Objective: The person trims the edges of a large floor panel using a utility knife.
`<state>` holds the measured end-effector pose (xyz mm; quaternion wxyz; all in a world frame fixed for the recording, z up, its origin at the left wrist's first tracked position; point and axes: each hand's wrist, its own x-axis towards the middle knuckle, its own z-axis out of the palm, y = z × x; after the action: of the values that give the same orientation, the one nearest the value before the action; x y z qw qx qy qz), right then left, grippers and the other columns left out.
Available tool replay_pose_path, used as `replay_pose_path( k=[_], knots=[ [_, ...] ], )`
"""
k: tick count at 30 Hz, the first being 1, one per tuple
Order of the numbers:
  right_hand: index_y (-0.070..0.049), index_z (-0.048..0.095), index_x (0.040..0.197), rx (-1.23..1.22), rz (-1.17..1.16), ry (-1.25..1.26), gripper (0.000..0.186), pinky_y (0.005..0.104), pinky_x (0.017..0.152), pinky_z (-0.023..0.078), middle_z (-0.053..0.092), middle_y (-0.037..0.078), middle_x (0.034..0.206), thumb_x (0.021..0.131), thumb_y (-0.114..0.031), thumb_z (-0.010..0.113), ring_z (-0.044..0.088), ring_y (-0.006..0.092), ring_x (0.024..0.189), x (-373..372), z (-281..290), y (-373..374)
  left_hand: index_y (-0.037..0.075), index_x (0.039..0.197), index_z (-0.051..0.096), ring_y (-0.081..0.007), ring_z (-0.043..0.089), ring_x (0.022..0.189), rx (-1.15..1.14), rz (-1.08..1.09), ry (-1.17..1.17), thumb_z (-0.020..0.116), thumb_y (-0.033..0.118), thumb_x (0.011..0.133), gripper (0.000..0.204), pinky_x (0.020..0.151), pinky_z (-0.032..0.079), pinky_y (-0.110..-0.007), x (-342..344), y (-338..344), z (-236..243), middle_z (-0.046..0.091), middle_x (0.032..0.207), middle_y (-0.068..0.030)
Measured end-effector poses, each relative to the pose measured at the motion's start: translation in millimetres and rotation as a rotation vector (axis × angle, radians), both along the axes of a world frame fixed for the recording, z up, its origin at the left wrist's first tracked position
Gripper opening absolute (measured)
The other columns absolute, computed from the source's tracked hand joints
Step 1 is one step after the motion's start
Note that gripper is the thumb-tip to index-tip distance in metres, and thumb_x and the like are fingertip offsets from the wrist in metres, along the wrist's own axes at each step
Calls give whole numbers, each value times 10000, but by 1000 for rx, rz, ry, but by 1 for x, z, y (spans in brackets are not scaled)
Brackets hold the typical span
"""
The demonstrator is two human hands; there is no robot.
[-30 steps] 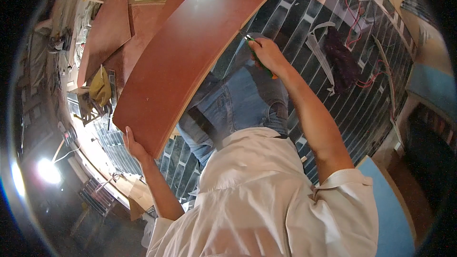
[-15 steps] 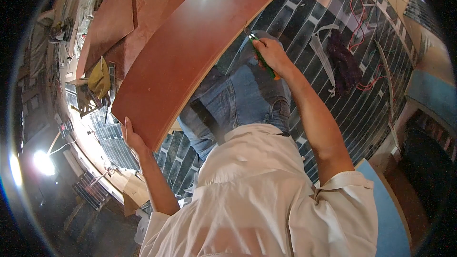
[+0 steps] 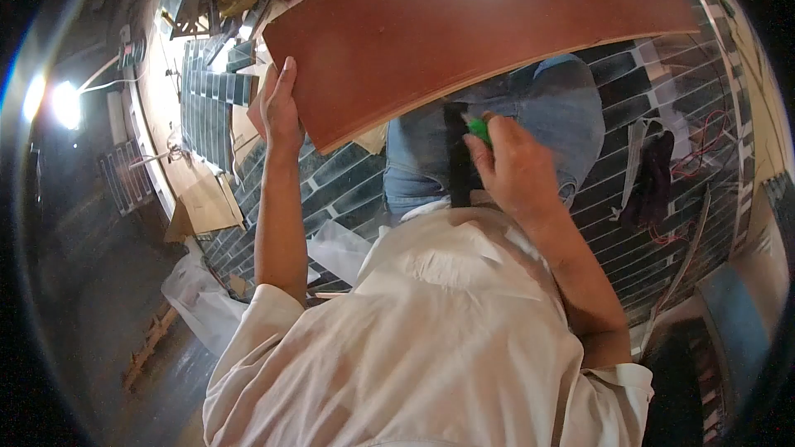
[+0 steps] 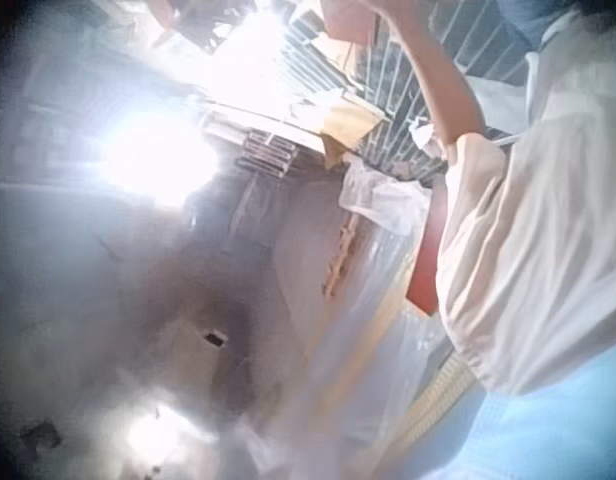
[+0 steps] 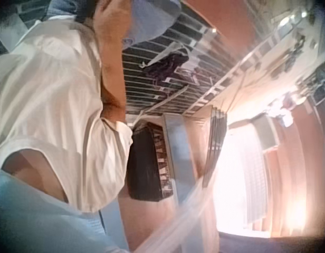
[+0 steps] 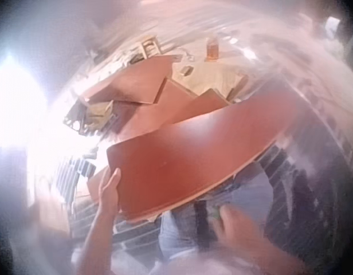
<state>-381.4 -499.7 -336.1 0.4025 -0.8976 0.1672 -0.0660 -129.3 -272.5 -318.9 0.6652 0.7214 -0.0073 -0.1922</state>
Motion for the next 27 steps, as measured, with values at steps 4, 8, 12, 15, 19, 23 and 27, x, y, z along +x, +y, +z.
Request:
replay_pose_path(
  k=[4, 8, 12, 15, 19, 23, 27],
  knots=[
    [-13, 569, 1019, -114, 218, -101, 277, 428, 657, 568, 612, 181, 929, 943, -240, 708, 653, 360, 841, 27, 19, 57, 26, 1298, 616, -121, 640, 1004, -129, 7, 34, 586, 304, 1067, 363, 873, 516, -264, -5, 10, -16, 669, 1185, -40],
    [-16, 543, 972, -154, 386, -99, 287, 390, 616, 577, 562, 164, 888, 951, -257, 696, 641, 319, 805, 41, 22, 90, 31, 1247, 646, -114, 651, 933, -186, 46, 15, 586, 301, 1065, 331, 823, 523, -257, -9, 8, -27, 688, 1104, -27],
    [-19, 528, 978, -212, 388, -41, 309, 383, 609, 583, 581, 164, 883, 951, -272, 704, 667, 312, 794, 45, 21, 105, 32, 1170, 683, -93, 642, 895, -172, 60, -66, 592, 285, 1056, 293, 782, 508, -240, -7, 11, -32, 691, 1035, -9],
    [-12, 553, 1083, -219, 388, -2, 326, 385, 654, 588, 597, 171, 921, 948, -256, 723, 674, 325, 835, 44, 23, 108, 51, 1076, 654, -42, 513, 849, -209, 58, -53, 572, 285, 1068, 249, 764, 425, -225, -6, 9, -32, 596, 928, 58],
    [-19, 549, 1087, -214, 398, 10, 326, 378, 657, 589, 604, 173, 933, 946, -252, 728, 680, 323, 840, 46, 26, 110, 32, 1133, 683, -72, 613, 896, -161, 20, -92, 609, 279, 1047, 271, 798, 478, -225, 2, 16, -46, 675, 1007, 19],
    [-16, 537, 1063, -232, 394, -30, 314, 385, 638, 593, 604, 172, 922, 947, -243, 719, 685, 323, 830, 50, 22, 116, 35, 1106, 682, -67, 606, 890, -135, 38, -145, 610, 275, 1046, 257, 798, 474, -231, 1, 13, -43, 672, 994, 28],
    [-12, 534, 1046, -258, 377, -32, 304, 382, 623, 599, 599, 166, 906, 947, -237, 711, 683, 312, 820, 51, 18, 120, 33, 1112, 684, -63, 610, 884, -152, 9, -124, 609, 279, 1047, 265, 786, 479, -226, 4, 16, -47, 676, 995, 27]
  ],
)
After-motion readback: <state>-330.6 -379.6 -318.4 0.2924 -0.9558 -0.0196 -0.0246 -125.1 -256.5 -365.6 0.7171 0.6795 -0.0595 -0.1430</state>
